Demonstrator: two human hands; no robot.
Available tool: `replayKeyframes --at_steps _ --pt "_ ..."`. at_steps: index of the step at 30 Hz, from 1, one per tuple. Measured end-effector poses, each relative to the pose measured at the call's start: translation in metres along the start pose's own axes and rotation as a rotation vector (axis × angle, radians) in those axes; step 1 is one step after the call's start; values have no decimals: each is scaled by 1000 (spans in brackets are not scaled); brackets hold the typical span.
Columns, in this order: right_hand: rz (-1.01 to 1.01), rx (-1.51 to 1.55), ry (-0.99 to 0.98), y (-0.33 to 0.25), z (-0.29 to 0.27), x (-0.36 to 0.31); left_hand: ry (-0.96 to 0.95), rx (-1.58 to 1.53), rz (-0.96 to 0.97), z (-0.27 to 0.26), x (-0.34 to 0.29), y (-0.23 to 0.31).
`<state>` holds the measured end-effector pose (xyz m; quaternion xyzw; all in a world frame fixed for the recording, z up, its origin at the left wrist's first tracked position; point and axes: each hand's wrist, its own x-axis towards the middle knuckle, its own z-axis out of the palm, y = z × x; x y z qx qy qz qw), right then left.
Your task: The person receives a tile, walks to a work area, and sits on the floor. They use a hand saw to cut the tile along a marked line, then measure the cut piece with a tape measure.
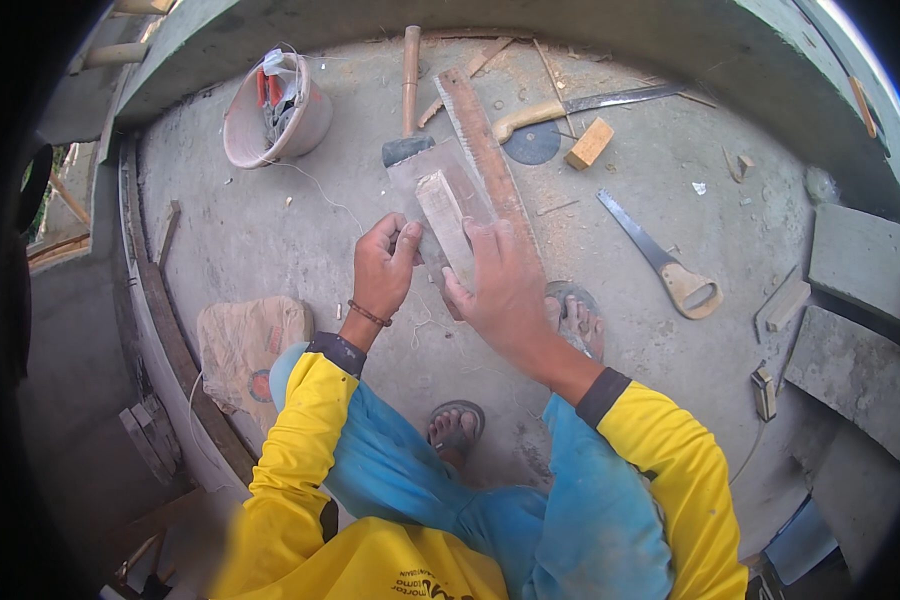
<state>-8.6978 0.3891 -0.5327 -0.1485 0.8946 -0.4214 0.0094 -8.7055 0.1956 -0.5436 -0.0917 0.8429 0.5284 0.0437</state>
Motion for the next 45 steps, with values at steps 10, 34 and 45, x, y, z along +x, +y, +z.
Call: replayKeyframes --at_steps 10,34,45 --pt "175 493 180 23 -26 24 294 202 98 -16 4 -8" --pt "181 362 -146 15 8 9 133 -275 -54 -2 0 -3" --pt "368 724 -113 26 32 4 -140 -345 -160 1 1 -4"
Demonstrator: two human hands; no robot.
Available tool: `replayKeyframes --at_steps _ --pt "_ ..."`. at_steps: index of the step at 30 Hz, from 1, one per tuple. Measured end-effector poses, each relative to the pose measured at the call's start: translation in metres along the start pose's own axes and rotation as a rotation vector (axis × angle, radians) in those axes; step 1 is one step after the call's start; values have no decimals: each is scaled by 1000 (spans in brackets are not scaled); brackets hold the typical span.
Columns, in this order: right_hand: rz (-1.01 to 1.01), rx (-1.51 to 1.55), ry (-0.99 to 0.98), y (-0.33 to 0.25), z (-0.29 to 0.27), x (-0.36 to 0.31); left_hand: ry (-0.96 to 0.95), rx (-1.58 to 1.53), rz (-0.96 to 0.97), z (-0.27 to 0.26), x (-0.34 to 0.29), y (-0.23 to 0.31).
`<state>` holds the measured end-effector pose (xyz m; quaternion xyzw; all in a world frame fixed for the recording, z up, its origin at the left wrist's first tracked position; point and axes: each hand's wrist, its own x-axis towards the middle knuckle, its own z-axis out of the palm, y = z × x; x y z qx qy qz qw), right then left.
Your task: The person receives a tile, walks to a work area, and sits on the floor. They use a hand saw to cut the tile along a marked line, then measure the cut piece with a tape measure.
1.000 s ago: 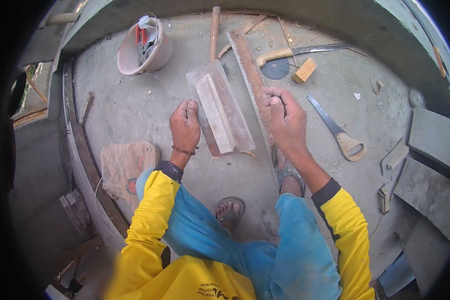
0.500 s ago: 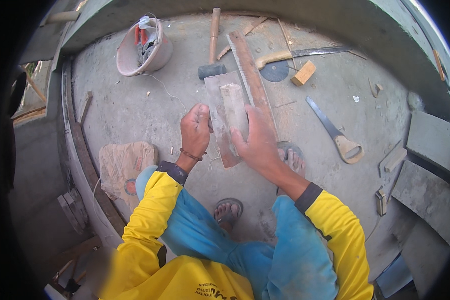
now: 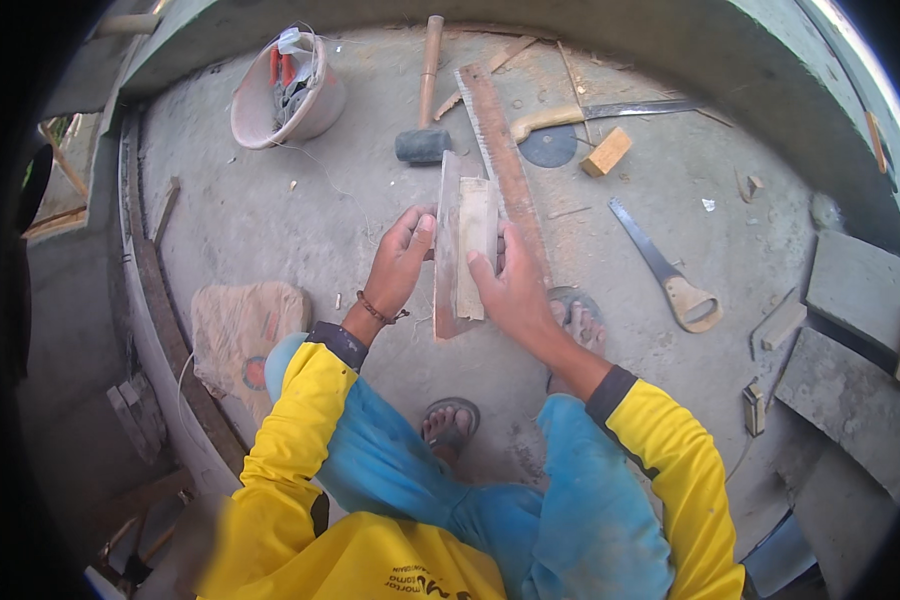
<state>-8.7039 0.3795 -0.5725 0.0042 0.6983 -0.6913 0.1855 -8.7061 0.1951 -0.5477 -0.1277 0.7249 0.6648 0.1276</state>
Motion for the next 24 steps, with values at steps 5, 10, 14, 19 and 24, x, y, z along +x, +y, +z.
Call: replayKeyframes --at_steps 5,10,14,19,24 --pt "172 -33 -195 -25 -17 22 -152 -249 -316 0 -13 -8" --pt "-286 -931 16 41 -85 116 -152 -292 -407 -16 -9 -12" --pt "-35 -1244 -15 63 -90 161 -87 -171 -398 -23 -9 -20" --pt "-85 -1419 13 71 -80 170 48 -124 -381 -34 -15 -28" --pt "-115 -1444 -109 66 -98 170 153 -251 -367 -37 -10 -27"
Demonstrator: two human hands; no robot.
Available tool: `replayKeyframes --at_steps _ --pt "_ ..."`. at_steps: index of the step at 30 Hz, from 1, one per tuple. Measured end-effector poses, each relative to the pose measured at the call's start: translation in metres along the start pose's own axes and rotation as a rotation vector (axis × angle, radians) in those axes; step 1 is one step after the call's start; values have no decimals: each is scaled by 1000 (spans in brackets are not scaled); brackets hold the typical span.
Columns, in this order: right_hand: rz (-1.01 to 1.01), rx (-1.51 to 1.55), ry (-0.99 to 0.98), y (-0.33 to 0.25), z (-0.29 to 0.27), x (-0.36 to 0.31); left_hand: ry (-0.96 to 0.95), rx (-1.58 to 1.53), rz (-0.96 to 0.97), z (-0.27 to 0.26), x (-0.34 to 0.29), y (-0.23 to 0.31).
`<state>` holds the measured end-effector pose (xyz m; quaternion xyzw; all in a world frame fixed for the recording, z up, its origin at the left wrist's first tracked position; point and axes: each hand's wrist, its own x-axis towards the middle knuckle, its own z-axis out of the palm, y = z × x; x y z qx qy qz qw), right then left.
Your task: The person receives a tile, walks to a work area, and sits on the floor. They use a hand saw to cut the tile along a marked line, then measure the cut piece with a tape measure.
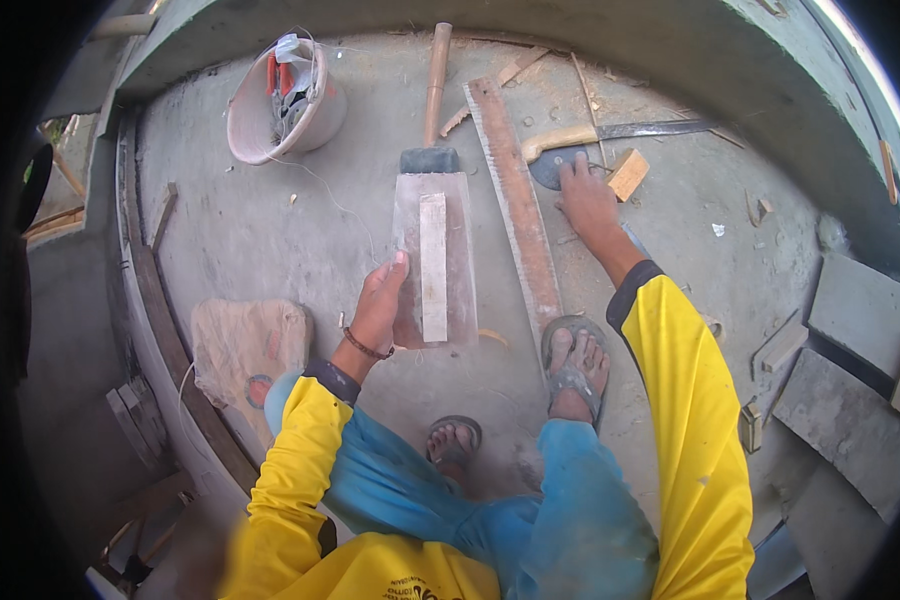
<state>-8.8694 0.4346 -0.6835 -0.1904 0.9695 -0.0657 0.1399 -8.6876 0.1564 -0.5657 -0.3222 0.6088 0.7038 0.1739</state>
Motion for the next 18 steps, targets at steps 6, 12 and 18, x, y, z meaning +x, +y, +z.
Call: replayKeyframes --at_steps 6,12,18 --pt "-133 -18 98 31 0 -1 -35 -38 100 26 1 15" --pt "-257 -138 -65 1 -17 9 -39 -182 94 -8 16 -14" --pt "-196 -190 -174 8 -16 -34 -30 -96 156 25 3 20"
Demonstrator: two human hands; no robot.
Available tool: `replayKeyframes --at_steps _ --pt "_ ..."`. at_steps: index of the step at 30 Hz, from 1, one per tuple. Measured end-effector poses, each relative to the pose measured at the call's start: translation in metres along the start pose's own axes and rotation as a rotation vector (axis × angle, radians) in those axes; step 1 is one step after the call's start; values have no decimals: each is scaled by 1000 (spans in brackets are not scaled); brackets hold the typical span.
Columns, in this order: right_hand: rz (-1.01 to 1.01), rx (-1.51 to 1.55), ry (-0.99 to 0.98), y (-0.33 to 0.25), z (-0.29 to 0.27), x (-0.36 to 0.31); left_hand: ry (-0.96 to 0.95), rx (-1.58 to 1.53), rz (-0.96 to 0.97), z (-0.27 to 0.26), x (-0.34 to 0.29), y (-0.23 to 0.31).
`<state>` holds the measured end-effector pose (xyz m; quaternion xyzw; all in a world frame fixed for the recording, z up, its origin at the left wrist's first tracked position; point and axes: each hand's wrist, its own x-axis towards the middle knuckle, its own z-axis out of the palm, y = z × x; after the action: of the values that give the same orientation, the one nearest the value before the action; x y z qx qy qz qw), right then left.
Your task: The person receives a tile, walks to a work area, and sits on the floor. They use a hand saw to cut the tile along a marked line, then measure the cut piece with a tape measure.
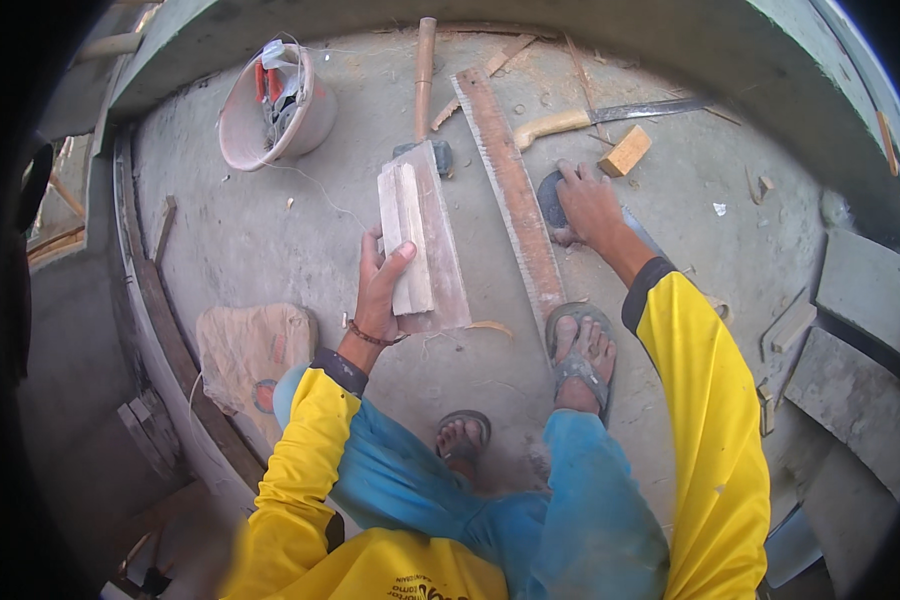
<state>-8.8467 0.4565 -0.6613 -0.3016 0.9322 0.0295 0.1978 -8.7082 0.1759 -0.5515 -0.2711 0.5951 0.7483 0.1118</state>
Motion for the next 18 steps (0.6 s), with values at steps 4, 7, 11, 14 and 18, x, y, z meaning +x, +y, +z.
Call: replayKeyframes --at_steps 4,7,11,14,18 --pt "28 107 70 -2 18 -26 -62 -20 -32 8 -5 3" --pt "50 136 166 -1 26 -31 -89 57 -39 7 -5 -1" --pt "367 495 276 10 -17 -27 -44 71 -161 -12 1 -14" --pt "586 816 482 13 -56 -42 -38 108 -115 -3 2 -20" --pt "317 1478 494 -20 -57 -55 -82 186 -34 10 -1 -15"
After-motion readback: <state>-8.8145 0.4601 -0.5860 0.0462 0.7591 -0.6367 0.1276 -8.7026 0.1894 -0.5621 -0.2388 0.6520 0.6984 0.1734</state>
